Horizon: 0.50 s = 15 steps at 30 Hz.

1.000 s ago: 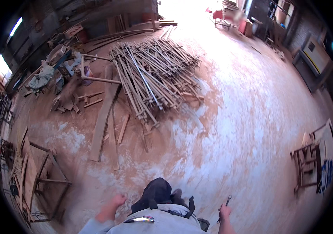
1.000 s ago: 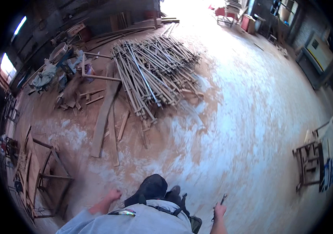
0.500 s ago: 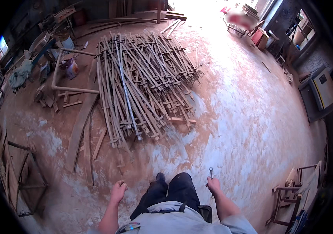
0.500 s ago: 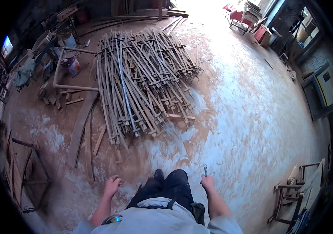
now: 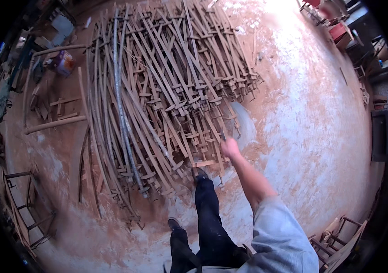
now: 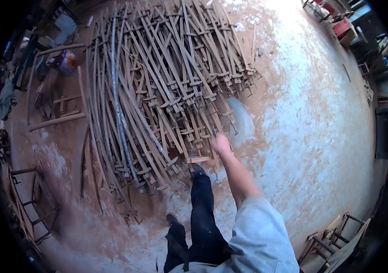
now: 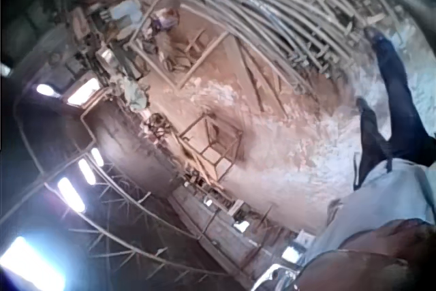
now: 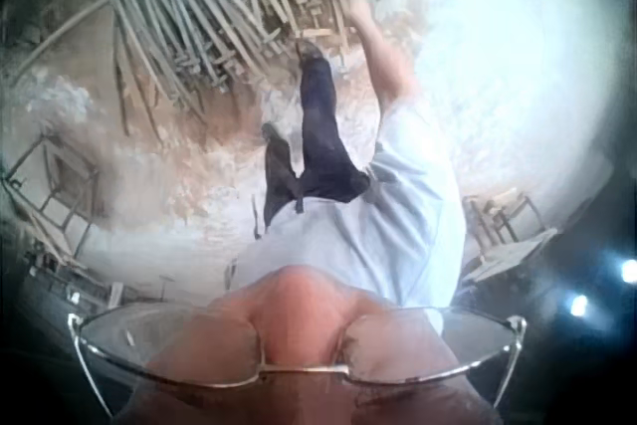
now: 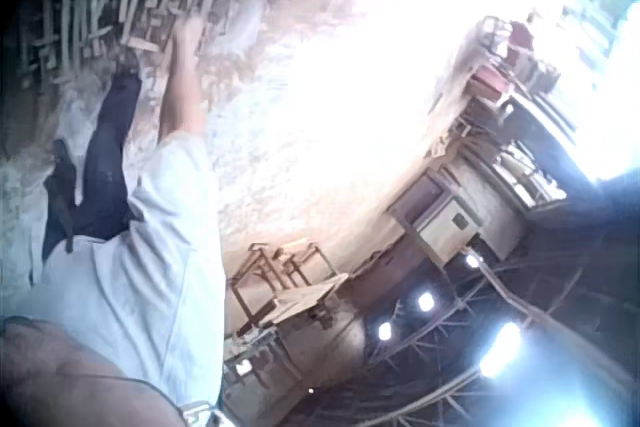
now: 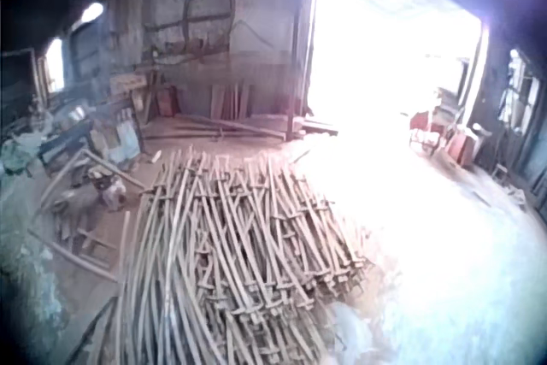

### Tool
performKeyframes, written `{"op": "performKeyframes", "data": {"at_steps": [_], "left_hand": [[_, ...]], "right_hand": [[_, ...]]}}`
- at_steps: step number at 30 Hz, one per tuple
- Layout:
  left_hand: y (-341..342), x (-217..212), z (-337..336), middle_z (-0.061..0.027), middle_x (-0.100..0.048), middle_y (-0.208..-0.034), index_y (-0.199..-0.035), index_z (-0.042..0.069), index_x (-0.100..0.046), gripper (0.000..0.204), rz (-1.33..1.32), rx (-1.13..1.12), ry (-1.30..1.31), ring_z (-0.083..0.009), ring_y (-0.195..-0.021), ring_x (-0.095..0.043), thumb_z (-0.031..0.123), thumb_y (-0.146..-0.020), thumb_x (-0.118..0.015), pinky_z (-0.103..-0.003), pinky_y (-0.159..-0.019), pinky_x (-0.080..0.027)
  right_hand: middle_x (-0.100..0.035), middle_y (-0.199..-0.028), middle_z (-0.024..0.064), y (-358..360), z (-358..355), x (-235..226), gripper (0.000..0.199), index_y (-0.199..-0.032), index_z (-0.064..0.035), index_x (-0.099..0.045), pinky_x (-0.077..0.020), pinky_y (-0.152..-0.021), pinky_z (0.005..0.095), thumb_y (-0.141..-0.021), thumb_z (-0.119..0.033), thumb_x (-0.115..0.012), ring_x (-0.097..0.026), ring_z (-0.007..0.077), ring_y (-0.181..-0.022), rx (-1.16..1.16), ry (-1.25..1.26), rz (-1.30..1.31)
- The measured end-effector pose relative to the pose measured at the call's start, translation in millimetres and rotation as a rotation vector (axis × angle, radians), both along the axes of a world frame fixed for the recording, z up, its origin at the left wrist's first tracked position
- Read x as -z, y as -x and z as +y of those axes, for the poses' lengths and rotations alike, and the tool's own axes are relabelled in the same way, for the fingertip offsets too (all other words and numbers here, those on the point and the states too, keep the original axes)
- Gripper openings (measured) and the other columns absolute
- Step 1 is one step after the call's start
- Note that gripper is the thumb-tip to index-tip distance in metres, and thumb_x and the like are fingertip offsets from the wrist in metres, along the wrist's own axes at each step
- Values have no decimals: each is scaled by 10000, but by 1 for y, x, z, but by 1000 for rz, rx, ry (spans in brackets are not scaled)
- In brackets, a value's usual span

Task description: The person assembles a wooden bed frame in a workshop. They use a hammer and a metal hook tool to secure wooden slats and metal rods to the frame structure. The person moves around the frame to access different connection points and occasionally walks to retrieve additional parts.

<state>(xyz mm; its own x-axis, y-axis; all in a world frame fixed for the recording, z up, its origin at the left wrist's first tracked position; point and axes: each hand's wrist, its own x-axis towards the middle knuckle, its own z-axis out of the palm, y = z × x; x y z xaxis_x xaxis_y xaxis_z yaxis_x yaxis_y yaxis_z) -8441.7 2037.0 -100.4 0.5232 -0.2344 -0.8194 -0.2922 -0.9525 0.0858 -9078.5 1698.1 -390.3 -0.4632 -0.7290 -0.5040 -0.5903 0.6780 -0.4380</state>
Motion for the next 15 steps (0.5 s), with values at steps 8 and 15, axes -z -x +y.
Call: {"op": "performKeyframes", "data": {"at_steps": [8, 15], "left_hand": [[69, 14, -24, -190, -613, -1102, -1218, -31, -546, 388, -31, -313, -132, -229, -875, -590, 202, -907, -534, -354, -782, -477], [89, 33, -24, -203, -608, -1115, -1206, -11, -562, 362, -41, -423, -171, -263, -927, -586, 213, -925, -515, -384, -827, -466]], "right_hand": [[-633, -975, 271, 57, -209, 69, 301, -984, 7, -607, -471, -850, 490, -898, -265, -513, -592, 429, -985, -8, 87, -36], [-622, -1080, 252, 58, -257, 119, 284, -1020, -2, -586, -461, -894, 479, -907, -228, -456, -581, 414, -1040, -78, -113, 67]]}}
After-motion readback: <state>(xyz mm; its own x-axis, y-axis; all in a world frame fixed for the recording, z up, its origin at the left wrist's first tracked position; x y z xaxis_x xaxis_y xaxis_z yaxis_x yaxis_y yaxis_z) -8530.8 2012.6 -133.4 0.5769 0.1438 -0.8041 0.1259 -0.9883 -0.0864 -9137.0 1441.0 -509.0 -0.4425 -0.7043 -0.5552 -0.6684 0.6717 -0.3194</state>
